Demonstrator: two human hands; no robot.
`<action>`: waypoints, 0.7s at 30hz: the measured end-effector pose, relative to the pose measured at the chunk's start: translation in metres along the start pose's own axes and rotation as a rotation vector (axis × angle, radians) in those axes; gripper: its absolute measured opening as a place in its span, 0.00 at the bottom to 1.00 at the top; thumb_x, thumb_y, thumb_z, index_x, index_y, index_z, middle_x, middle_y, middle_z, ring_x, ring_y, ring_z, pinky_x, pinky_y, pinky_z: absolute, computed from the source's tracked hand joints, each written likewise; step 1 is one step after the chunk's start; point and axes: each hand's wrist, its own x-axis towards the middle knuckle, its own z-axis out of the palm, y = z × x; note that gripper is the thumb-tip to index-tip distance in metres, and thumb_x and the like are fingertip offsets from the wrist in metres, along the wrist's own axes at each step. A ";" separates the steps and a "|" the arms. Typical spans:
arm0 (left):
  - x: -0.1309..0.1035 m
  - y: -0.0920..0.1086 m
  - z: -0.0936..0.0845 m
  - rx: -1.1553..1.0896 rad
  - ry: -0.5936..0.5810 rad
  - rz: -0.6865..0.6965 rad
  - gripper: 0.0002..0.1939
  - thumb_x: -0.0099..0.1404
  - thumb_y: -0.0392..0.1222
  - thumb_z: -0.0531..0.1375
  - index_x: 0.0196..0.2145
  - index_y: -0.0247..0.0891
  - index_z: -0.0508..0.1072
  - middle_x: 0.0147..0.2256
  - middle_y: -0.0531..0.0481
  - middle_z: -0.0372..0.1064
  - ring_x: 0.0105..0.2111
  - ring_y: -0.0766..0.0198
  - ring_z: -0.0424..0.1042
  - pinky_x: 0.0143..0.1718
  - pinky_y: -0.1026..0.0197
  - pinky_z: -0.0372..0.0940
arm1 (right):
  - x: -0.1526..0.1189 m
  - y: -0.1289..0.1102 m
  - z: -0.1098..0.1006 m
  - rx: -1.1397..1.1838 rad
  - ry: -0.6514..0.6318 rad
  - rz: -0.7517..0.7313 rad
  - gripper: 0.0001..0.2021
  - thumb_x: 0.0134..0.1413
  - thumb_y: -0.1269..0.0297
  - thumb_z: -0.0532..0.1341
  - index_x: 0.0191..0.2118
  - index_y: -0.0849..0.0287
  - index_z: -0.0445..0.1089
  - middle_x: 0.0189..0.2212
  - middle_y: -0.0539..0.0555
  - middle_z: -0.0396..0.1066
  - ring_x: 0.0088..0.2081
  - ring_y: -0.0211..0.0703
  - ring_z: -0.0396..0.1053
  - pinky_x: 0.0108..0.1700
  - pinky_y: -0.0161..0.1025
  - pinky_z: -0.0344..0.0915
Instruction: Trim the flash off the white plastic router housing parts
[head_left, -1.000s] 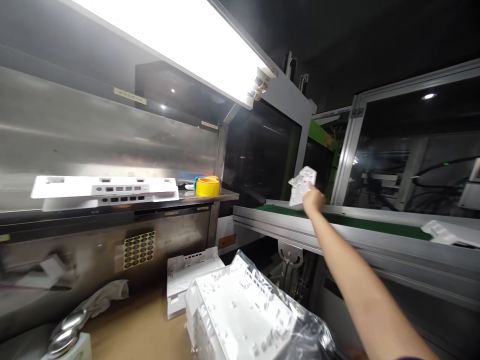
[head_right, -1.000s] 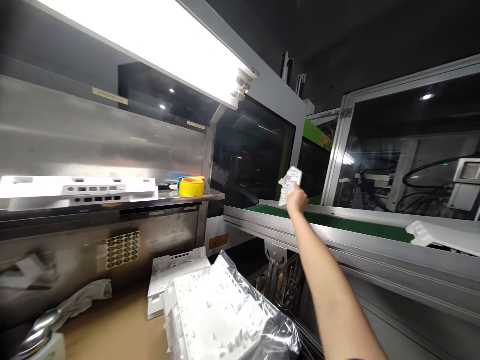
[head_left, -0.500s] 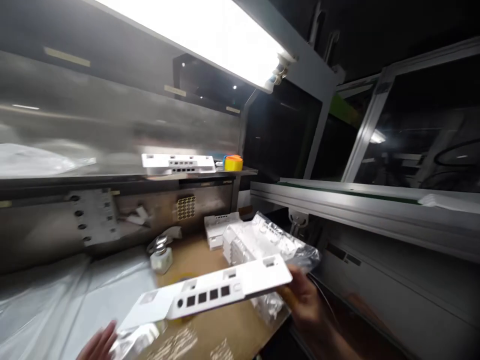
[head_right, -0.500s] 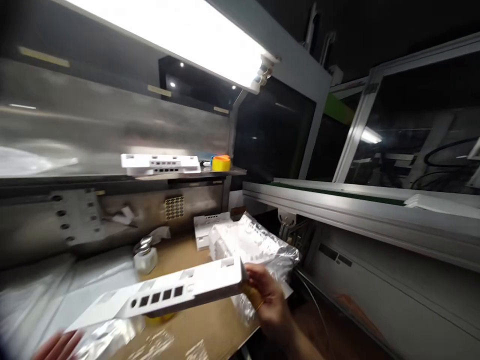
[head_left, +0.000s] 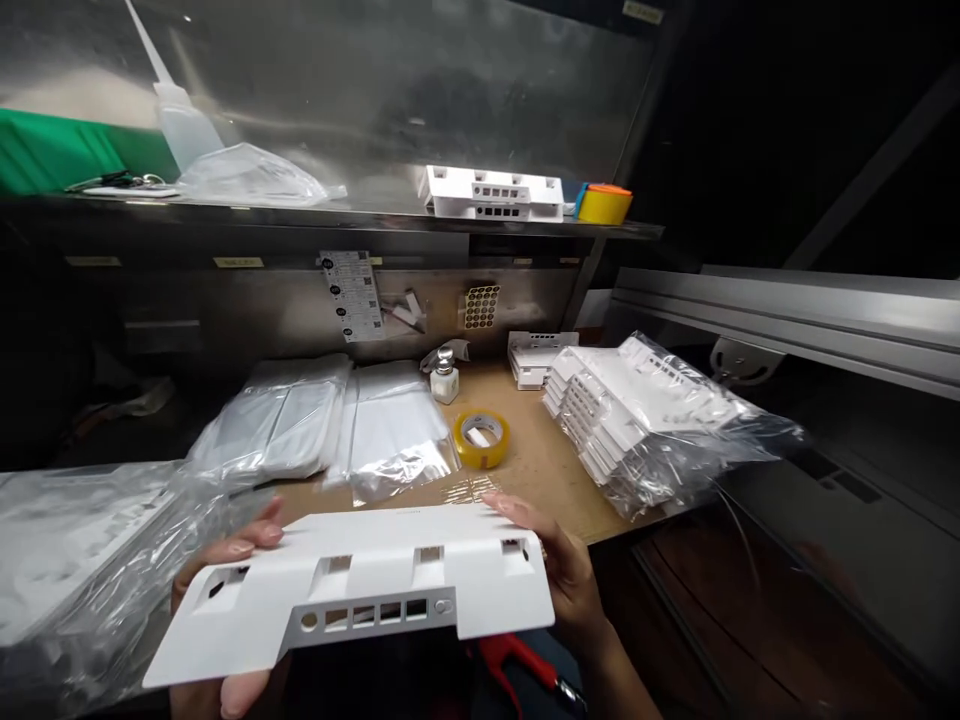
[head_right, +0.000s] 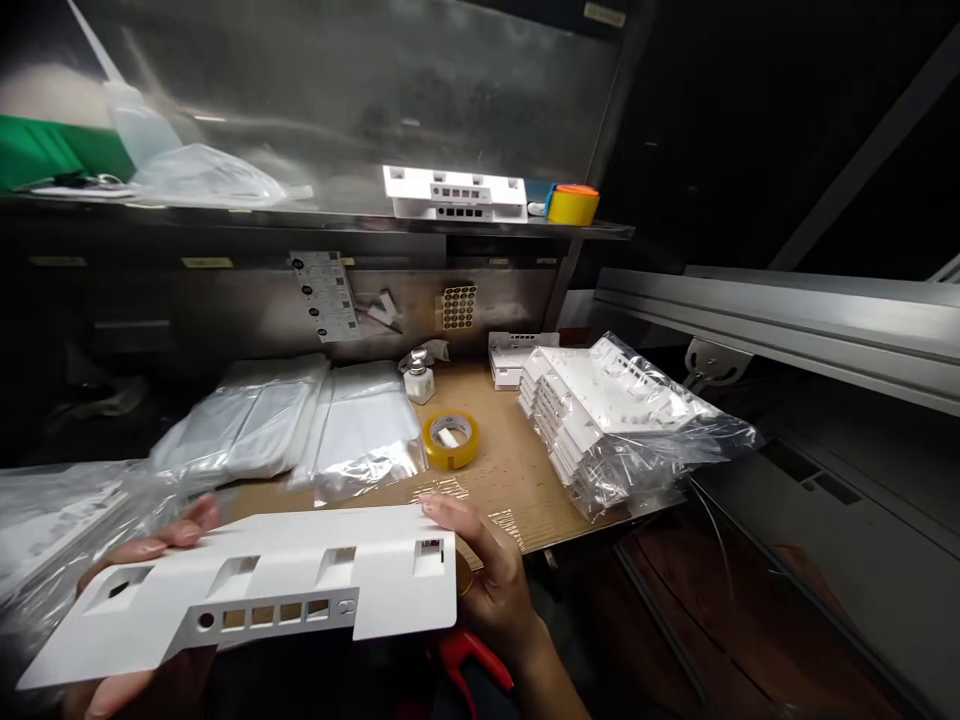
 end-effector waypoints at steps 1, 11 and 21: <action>-0.001 -0.003 -0.005 -0.023 0.015 0.041 0.49 0.25 0.83 0.66 0.38 0.47 0.70 0.34 0.59 0.67 0.35 0.57 0.69 0.63 0.40 0.62 | -0.001 0.000 0.003 0.011 0.004 -0.002 0.22 0.65 0.69 0.59 0.60 0.39 0.68 0.57 0.50 0.74 0.59 0.49 0.71 0.63 0.49 0.68; -0.014 -0.016 -0.008 -0.094 0.017 0.122 0.48 0.28 0.81 0.67 0.40 0.45 0.73 0.34 0.57 0.69 0.34 0.58 0.70 0.65 0.43 0.60 | -0.008 0.009 0.005 0.066 0.002 0.072 0.20 0.65 0.70 0.59 0.58 0.41 0.70 0.55 0.51 0.76 0.58 0.51 0.72 0.62 0.50 0.68; -0.031 0.048 0.023 0.089 -0.092 -0.148 0.33 0.53 0.60 0.72 0.51 0.43 0.70 0.48 0.45 0.68 0.62 0.43 0.64 0.70 0.44 0.55 | -0.018 0.033 -0.008 -0.068 -0.024 0.135 0.21 0.64 0.69 0.61 0.59 0.42 0.70 0.55 0.49 0.76 0.56 0.46 0.74 0.58 0.39 0.70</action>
